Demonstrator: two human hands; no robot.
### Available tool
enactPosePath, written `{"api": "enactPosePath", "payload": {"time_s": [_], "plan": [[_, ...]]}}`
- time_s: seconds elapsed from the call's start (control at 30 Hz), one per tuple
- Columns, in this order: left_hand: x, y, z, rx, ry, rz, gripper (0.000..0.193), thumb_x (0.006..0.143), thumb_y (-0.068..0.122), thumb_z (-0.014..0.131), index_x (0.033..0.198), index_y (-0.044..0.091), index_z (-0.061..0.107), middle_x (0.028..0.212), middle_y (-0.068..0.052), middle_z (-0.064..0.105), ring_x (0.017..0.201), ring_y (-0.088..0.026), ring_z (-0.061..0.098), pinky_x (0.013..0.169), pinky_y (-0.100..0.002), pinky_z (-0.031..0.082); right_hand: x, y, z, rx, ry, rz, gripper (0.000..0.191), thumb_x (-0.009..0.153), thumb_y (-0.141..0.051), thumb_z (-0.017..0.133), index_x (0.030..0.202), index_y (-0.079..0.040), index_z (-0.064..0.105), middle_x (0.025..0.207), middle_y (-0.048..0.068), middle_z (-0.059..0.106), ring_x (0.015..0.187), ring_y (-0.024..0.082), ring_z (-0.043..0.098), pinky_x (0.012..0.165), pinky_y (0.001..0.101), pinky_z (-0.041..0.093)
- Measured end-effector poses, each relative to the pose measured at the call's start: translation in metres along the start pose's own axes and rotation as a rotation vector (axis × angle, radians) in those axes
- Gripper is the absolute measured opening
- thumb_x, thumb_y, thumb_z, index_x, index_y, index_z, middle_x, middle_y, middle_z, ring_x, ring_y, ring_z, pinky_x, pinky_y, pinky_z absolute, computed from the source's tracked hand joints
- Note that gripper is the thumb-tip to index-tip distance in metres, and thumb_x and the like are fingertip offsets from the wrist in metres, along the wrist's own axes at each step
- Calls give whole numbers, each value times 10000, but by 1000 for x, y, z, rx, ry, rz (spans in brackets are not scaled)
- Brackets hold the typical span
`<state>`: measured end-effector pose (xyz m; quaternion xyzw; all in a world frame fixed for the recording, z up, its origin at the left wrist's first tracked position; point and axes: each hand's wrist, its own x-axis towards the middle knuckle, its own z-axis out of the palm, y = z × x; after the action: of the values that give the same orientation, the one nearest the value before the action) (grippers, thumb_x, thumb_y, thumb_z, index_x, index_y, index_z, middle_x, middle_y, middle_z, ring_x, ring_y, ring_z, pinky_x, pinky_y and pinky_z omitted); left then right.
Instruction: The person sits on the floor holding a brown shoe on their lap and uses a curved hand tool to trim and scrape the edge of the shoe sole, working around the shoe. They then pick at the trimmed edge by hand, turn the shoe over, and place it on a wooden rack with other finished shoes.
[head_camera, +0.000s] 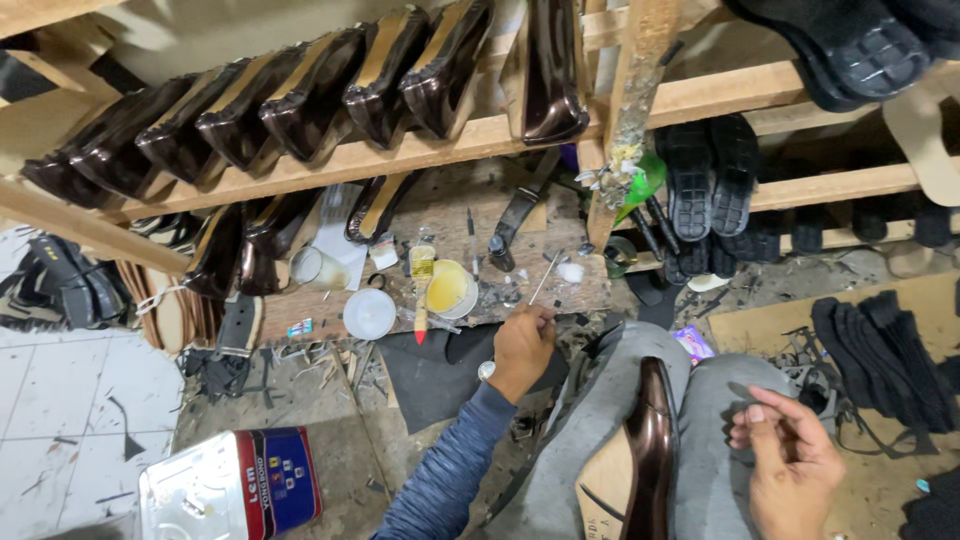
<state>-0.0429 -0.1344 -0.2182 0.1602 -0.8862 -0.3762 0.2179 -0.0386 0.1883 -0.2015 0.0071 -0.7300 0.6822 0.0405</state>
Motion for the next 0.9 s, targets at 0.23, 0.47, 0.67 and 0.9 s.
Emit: {"api": "enactPosePath", "payload": {"time_s": [0.23, 0.47, 0.67, 0.9], "plan": [[-25, -10, -26, 49, 10, 33, 108, 843, 88, 721, 950, 82, 723, 885, -130, 705, 792, -335, 703, 686, -441, 549, 2, 28, -4, 1, 11, -75, 157, 1131, -38, 655, 1240, 74, 659, 915, 131, 685, 754, 128, 652, 716, 262, 566], [-24, 9, -93, 41, 120, 62, 103, 870, 67, 680, 965, 89, 713, 953, -118, 735, 790, -326, 711, 677, -415, 556, 3, 37, -3, -16, 14, -97, 132, 1137, -8, 677, 1230, 85, 665, 908, 141, 683, 749, 139, 657, 703, 267, 568], [88, -19, -147, 387, 311, 148, 58, 893, 137, 682, 923, 108, 722, 944, -160, 710, 907, -386, 689, 753, -492, 534, 2, 24, 4, -16, -28, -74, 153, 1104, -1, 644, 1241, 67, 655, 918, 123, 686, 762, 122, 645, 723, 257, 557], [188, -19, -154, 788, -211, -310, 294, 869, 187, 698, 1133, 58, 711, 1185, -190, 702, 1093, -348, 684, 875, -447, 564, 5, 19, 7, 44, -34, -84, 160, 1075, -6, 641, 1222, 55, 661, 907, 108, 685, 755, 110, 644, 742, 268, 559]]}}
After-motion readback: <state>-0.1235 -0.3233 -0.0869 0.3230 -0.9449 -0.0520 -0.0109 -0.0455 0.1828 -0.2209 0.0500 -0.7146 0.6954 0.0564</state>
